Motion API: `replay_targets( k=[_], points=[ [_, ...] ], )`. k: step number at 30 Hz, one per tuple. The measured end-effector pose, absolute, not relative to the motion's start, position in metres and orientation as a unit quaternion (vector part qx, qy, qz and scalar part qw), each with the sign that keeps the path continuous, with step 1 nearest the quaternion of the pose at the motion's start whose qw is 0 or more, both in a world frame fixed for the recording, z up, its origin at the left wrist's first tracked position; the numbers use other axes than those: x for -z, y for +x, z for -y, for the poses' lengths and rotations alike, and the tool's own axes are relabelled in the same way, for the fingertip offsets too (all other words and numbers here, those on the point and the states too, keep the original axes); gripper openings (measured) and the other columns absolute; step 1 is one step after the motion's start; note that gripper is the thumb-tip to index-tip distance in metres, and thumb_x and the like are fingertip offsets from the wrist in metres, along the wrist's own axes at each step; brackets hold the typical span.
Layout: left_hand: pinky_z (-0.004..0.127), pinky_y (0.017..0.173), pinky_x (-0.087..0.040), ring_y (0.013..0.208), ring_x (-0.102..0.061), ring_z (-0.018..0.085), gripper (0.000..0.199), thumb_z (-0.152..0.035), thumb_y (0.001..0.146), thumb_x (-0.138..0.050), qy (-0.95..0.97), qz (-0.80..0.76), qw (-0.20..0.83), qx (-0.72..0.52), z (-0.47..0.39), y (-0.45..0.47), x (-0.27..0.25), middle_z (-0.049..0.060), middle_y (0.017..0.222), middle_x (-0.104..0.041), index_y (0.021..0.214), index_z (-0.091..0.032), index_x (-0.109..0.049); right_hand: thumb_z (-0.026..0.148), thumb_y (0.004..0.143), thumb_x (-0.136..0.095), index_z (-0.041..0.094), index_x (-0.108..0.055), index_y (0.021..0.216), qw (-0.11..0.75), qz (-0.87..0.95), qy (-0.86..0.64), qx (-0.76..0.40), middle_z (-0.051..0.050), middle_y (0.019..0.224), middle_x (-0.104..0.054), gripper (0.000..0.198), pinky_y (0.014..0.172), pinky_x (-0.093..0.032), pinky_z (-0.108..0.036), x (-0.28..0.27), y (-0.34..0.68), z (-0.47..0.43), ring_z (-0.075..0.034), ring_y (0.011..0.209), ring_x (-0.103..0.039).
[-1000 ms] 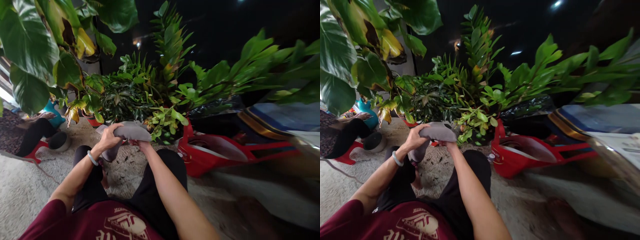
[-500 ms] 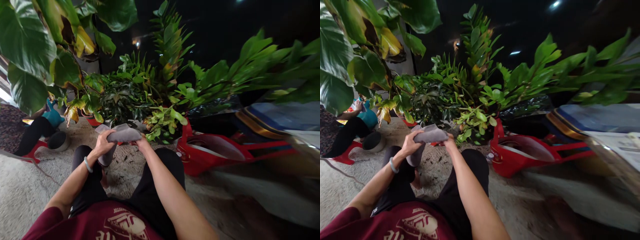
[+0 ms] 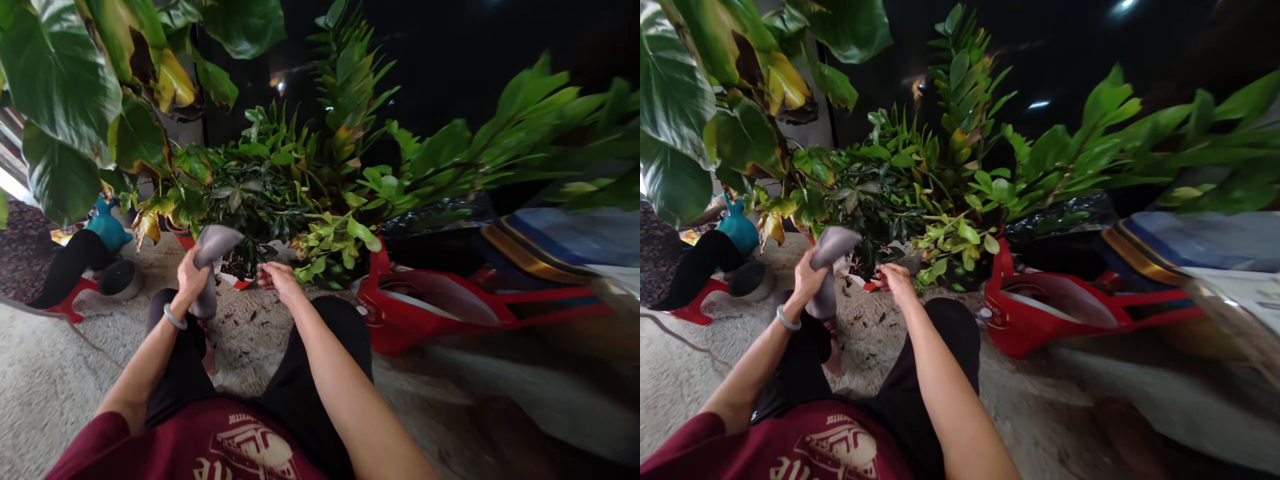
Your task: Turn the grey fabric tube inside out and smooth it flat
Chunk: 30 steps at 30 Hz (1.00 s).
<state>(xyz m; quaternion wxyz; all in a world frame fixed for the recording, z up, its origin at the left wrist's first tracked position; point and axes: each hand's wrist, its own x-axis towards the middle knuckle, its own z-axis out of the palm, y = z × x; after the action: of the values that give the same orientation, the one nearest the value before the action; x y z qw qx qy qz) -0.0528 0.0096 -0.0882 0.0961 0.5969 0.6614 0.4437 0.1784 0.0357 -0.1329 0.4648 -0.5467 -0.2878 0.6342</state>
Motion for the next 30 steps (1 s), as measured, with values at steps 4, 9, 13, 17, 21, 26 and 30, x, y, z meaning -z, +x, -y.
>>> replay_targets(
  k=[4, 9, 13, 17, 21, 26, 30],
  points=[
    [0.043, 0.098, -0.055, 0.105, -0.071, 0.029, 0.048, -0.014, 0.066, -0.068, 0.579, -0.667, 0.169, -0.438, 0.031, -0.055, 0.122, 0.006, 0.11, -0.076, 0.114, -0.021, -0.07, 0.022, 0.087, -0.069, 0.015, -0.073, 0.083, 0.471, 0.309, -0.55, -0.616, 0.0, 0.06, -0.071, 0.009, 0.036, -0.045, -0.015, 0.135, 0.181, -0.035, -0.011, 0.042, -0.064],
    [0.041, 0.108, -0.048, 0.117, -0.065, 0.028, 0.051, -0.02, 0.073, -0.07, 0.534, -0.633, 0.036, -0.559, -0.007, -0.068, 0.056, 0.008, 0.123, -0.071, 0.123, -0.02, -0.065, 0.019, 0.088, -0.067, 0.015, -0.071, 0.081, 0.481, 0.294, -0.551, -0.615, 0.001, 0.058, -0.069, 0.009, 0.036, -0.044, -0.014, 0.134, 0.177, -0.037, -0.009, 0.04, -0.061],
    [0.042, 0.109, -0.046, 0.118, -0.063, 0.027, 0.054, -0.023, 0.072, -0.073, 0.534, -0.633, 0.02, -0.56, -0.049, -0.073, 0.03, 0.009, 0.125, -0.068, 0.125, -0.021, -0.063, 0.014, 0.091, -0.061, 0.014, -0.069, 0.08, 0.484, 0.28, -0.551, -0.62, 0.001, 0.057, -0.068, 0.013, 0.035, -0.044, -0.015, 0.131, 0.174, -0.037, -0.009, 0.039, -0.061],
    [0.043, 0.101, -0.05, 0.107, -0.065, 0.027, 0.048, -0.024, 0.068, -0.074, 0.519, -0.661, 0.105, -0.531, -0.033, -0.061, 0.082, 0.008, 0.113, -0.07, 0.115, -0.021, -0.064, 0.017, 0.09, -0.065, 0.014, -0.07, 0.08, 0.484, 0.287, -0.548, -0.619, 0.001, 0.058, -0.069, 0.011, 0.036, -0.045, -0.016, 0.13, 0.176, -0.036, -0.009, 0.039, -0.061],
    [0.038, 0.078, -0.054, 0.077, -0.063, 0.022, 0.032, -0.019, 0.061, -0.078, 0.499, -0.649, 0.218, -0.532, 0.015, -0.045, 0.132, 0.001, 0.081, -0.065, 0.09, -0.022, -0.064, 0.016, 0.089, -0.064, 0.014, -0.071, 0.082, 0.481, 0.295, -0.548, -0.617, 0.0, 0.06, -0.07, 0.011, 0.038, -0.046, -0.017, 0.128, 0.182, -0.034, -0.01, 0.041, -0.062],
    [0.034, 0.083, -0.052, 0.087, -0.062, 0.02, 0.041, -0.021, 0.062, -0.077, 0.451, -0.628, 0.138, -0.619, 0.002, -0.048, 0.075, 0.0, 0.093, -0.064, 0.1, -0.021, -0.064, 0.015, 0.09, -0.062, 0.015, -0.068, 0.077, 0.479, 0.283, -0.549, -0.624, 0.001, 0.059, -0.07, 0.015, 0.037, -0.045, -0.017, 0.127, 0.181, -0.035, -0.01, 0.041, -0.062],
    [0.035, 0.098, -0.05, 0.103, -0.062, 0.021, 0.048, -0.022, 0.064, -0.077, 0.458, -0.596, 0.033, -0.659, -0.053, -0.059, 0.018, 0.002, 0.108, -0.065, 0.11, -0.021, -0.063, 0.014, 0.09, -0.061, 0.016, -0.067, 0.076, 0.478, 0.275, -0.556, -0.622, 0.001, 0.057, -0.068, 0.016, 0.037, -0.044, -0.017, 0.127, 0.176, -0.036, -0.01, 0.04, -0.06]
  ],
)
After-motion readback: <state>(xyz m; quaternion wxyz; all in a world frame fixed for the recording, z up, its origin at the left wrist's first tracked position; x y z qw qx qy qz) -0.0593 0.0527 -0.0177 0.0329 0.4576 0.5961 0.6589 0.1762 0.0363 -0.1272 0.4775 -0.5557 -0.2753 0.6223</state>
